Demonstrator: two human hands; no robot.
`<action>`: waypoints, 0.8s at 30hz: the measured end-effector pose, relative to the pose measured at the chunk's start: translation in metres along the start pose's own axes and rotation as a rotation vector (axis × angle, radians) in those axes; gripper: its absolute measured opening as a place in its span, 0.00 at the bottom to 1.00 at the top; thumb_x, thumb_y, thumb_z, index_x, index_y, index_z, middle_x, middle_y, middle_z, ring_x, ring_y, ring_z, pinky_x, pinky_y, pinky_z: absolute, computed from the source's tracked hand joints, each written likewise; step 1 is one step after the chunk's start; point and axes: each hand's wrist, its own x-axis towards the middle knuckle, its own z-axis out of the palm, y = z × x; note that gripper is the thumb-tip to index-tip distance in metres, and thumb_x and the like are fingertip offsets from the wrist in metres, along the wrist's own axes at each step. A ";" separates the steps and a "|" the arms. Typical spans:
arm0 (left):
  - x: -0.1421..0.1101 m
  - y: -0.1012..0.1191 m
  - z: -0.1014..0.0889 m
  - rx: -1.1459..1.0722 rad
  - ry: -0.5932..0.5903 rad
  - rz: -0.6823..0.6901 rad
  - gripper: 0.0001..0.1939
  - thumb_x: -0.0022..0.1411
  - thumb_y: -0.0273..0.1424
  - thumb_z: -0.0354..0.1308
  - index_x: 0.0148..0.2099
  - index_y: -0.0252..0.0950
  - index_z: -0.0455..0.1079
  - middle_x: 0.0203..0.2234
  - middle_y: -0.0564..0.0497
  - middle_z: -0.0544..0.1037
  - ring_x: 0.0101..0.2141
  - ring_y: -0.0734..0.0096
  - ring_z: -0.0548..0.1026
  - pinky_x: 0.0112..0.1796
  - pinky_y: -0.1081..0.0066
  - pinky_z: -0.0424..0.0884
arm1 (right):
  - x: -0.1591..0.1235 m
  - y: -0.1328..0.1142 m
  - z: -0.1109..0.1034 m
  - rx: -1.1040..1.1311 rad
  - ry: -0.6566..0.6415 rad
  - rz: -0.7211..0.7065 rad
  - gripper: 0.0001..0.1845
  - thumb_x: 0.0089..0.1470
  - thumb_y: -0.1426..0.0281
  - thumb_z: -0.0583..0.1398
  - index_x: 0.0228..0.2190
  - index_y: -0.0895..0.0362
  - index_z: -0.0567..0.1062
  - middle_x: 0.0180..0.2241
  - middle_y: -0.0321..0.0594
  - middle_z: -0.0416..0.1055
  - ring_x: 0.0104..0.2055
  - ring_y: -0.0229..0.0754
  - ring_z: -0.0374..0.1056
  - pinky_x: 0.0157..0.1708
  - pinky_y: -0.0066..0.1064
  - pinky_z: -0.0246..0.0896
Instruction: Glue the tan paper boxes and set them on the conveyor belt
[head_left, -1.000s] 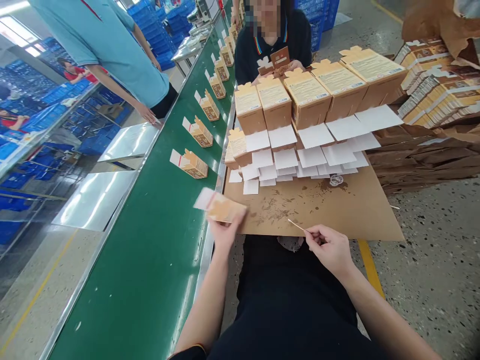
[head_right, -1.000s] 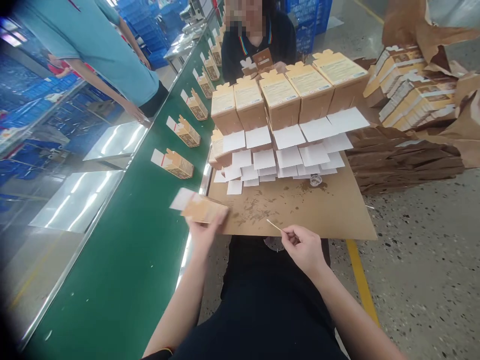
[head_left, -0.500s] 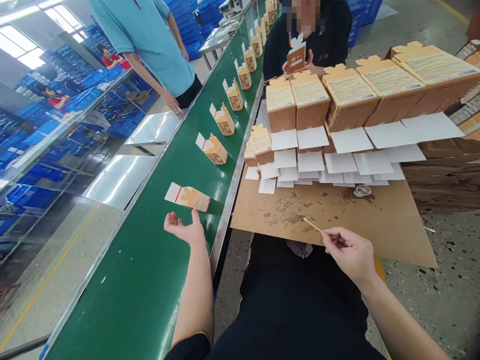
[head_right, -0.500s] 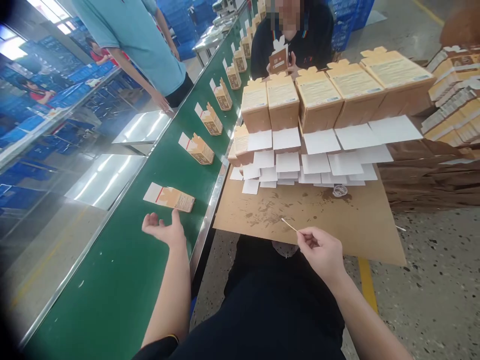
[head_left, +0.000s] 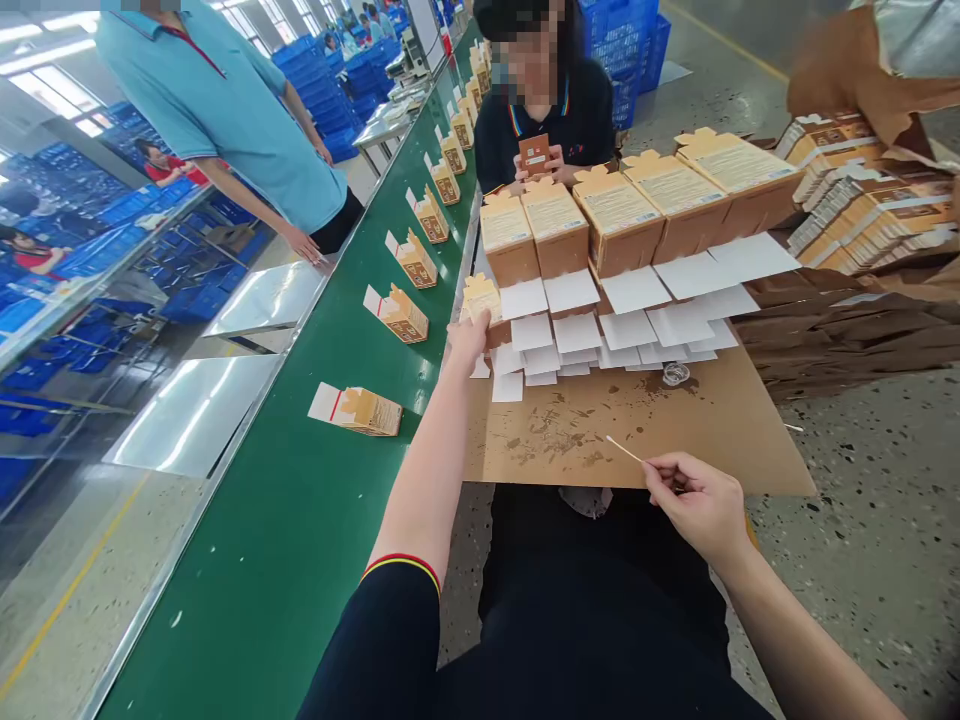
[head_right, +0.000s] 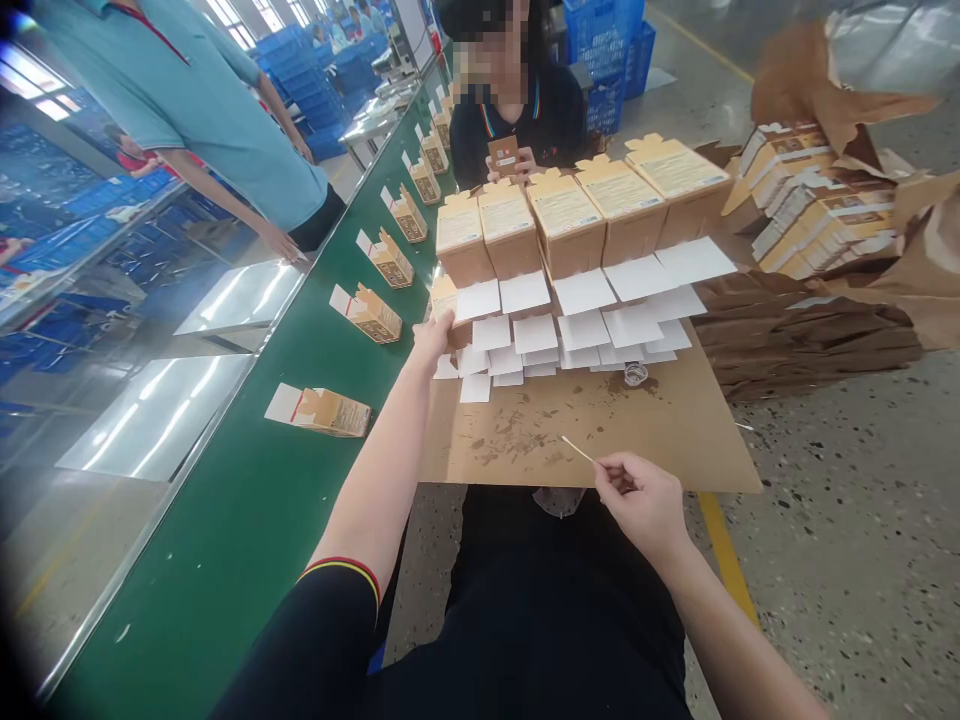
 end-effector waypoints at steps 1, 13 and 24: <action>-0.008 0.000 -0.005 0.017 0.017 -0.048 0.25 0.60 0.50 0.74 0.50 0.38 0.81 0.58 0.34 0.74 0.72 0.38 0.67 0.71 0.47 0.64 | -0.001 0.000 -0.002 -0.005 0.007 -0.008 0.22 0.67 0.49 0.66 0.28 0.51 0.82 0.21 0.37 0.76 0.19 0.42 0.73 0.22 0.33 0.73; -0.221 -0.026 -0.061 -0.415 -0.164 -0.313 0.40 0.53 0.50 0.81 0.63 0.42 0.73 0.63 0.38 0.81 0.63 0.44 0.80 0.62 0.48 0.79 | -0.016 -0.016 0.035 0.030 -0.203 -0.073 0.11 0.66 0.65 0.64 0.30 0.51 0.81 0.25 0.36 0.78 0.25 0.40 0.74 0.30 0.30 0.74; -0.230 -0.029 -0.043 -0.259 -0.120 -0.211 0.43 0.45 0.48 0.84 0.58 0.43 0.69 0.54 0.41 0.83 0.55 0.51 0.84 0.58 0.52 0.80 | 0.001 0.006 0.072 -0.093 -0.306 -0.155 0.12 0.66 0.70 0.60 0.28 0.51 0.76 0.26 0.38 0.77 0.27 0.42 0.73 0.31 0.31 0.70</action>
